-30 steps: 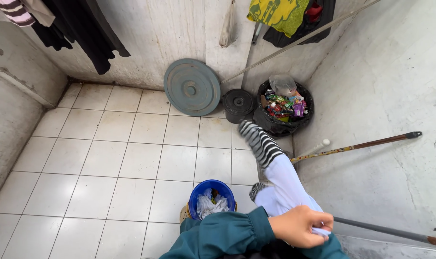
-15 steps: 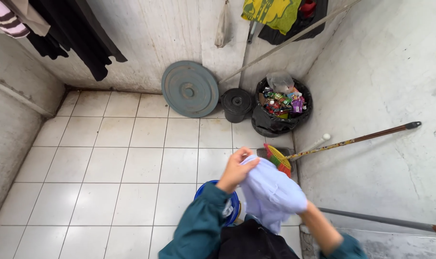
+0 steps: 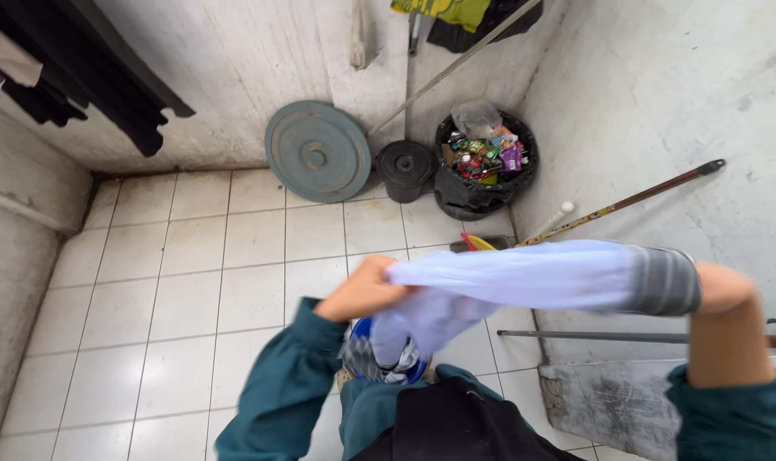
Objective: Hanging wet clothes on a circular laundry drying rack.
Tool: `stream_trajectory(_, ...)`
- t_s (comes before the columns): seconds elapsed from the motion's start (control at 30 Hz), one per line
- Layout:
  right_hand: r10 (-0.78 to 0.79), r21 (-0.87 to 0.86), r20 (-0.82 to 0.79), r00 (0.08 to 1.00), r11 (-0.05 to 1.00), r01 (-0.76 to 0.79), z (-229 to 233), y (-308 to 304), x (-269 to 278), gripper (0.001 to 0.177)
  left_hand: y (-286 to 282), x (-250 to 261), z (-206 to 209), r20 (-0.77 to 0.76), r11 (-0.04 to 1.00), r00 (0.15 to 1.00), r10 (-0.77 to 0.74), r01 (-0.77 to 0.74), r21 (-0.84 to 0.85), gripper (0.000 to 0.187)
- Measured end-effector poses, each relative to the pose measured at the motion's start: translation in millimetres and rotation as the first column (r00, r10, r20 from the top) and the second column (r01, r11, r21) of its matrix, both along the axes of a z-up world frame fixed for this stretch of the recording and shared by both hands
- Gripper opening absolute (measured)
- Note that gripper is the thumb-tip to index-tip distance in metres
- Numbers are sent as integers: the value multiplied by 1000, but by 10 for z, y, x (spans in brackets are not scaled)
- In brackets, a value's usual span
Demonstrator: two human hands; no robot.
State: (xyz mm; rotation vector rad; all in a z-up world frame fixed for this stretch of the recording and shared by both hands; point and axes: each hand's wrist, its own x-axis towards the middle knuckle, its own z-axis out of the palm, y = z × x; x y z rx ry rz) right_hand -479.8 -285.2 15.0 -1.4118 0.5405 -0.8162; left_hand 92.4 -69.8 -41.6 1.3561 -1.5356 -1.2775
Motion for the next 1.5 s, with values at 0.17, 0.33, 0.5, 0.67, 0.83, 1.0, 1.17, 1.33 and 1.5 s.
stream_trajectory(0.17,-5,4,16,1000,1000,5,-388,-180,207,27,20,280,211,-521,969,823,226,-137,204,24)
stream_trajectory(0.33,-700,500,192,687,673,546,-1190,196,1194,35,-256,-249,-168,-527,992,844,101,-128,-16,22)
stream_trajectory(0.5,-185,785,46,982,614,79,-2798,1078,2579,33,-240,-405,91,-677,990,731,86,-140,-26,38)
stream_trajectory(0.67,97,915,47,994,396,-81,-2483,1302,3367,77,147,-120,747,-705,977,701,103,-205,-60,51)
stream_trajectory(0.83,-151,581,2,988,804,122,-2543,420,3050,22,469,331,658,-613,903,710,346,-430,12,47)
stream_trajectory(1.0,-307,430,-58,950,851,301,-1587,-335,2303,8,702,506,1015,-462,825,714,526,-561,70,44)
stream_trajectory(1.17,89,242,93,992,964,-109,-1318,-661,1723,23,594,522,595,-440,797,794,419,-554,-241,46)
stream_trajectory(1.33,567,407,-628,533,823,-397,-714,-15,2468,48,523,303,712,-274,714,756,595,-653,-252,24)
stream_trajectory(1.5,419,211,-581,698,905,-368,-1206,197,3516,52,593,570,926,-442,408,652,616,-744,-529,17)
